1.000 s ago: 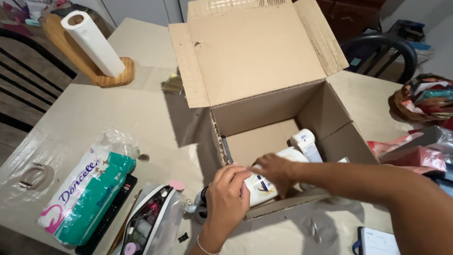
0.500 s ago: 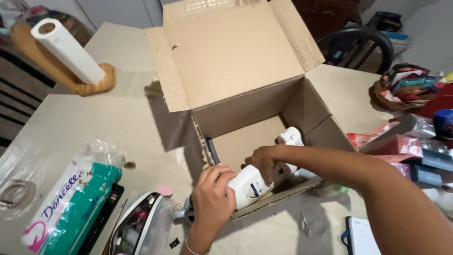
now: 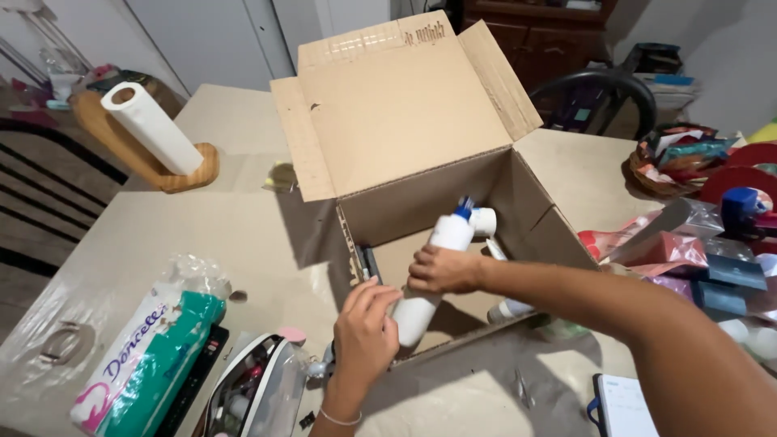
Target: Unboxing beauty products from a cardboard box and recording them in a notebook
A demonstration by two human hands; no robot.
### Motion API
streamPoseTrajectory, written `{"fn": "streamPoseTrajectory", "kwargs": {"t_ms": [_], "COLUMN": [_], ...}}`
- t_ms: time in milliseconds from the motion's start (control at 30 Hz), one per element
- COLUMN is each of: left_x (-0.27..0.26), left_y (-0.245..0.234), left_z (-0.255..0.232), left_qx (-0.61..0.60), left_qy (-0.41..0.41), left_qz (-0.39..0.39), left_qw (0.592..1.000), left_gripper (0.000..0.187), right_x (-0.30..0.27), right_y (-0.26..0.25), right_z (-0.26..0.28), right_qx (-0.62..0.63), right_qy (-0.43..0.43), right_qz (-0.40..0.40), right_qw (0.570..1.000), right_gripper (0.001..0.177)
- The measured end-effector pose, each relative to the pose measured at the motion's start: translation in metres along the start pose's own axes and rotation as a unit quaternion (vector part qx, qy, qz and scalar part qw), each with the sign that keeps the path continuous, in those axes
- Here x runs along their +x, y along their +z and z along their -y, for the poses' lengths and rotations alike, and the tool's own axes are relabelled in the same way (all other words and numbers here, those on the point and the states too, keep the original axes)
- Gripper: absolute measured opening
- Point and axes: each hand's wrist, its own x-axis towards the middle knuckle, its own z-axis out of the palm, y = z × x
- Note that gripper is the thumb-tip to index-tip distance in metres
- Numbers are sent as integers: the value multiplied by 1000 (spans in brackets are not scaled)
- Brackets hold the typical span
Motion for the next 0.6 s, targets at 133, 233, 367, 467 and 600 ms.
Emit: {"fn": "streamPoseTrajectory", "kwargs": {"t_ms": [133, 233, 367, 467, 600], "left_x": [0, 23, 69, 106, 124], "left_y": [-2, -10, -3, 8, 32], "left_z": [-2, -9, -20, -49, -116], "left_qx": [14, 4, -130, -253, -553], "left_qy": [-26, -56, -87, -117, -81], "left_qz": [35, 61, 38, 158, 255], "left_qw": [999, 997, 987, 947, 789], "left_gripper": [43, 39, 68, 91, 88], "right_x": [-17, -38, -63, -91, -141], "right_y": [-54, -110, -198, -242, -248], "right_z": [-17, -22, -10, 11, 43], "right_qx": [-97, -161, -265, -288, -314], "right_qy": [-9, 18, 76, 103, 114], "right_qz": [-54, -137, -254, -298, -335], "right_qw": [994, 977, 927, 904, 881], "right_gripper": [13, 5, 16, 15, 13]}}
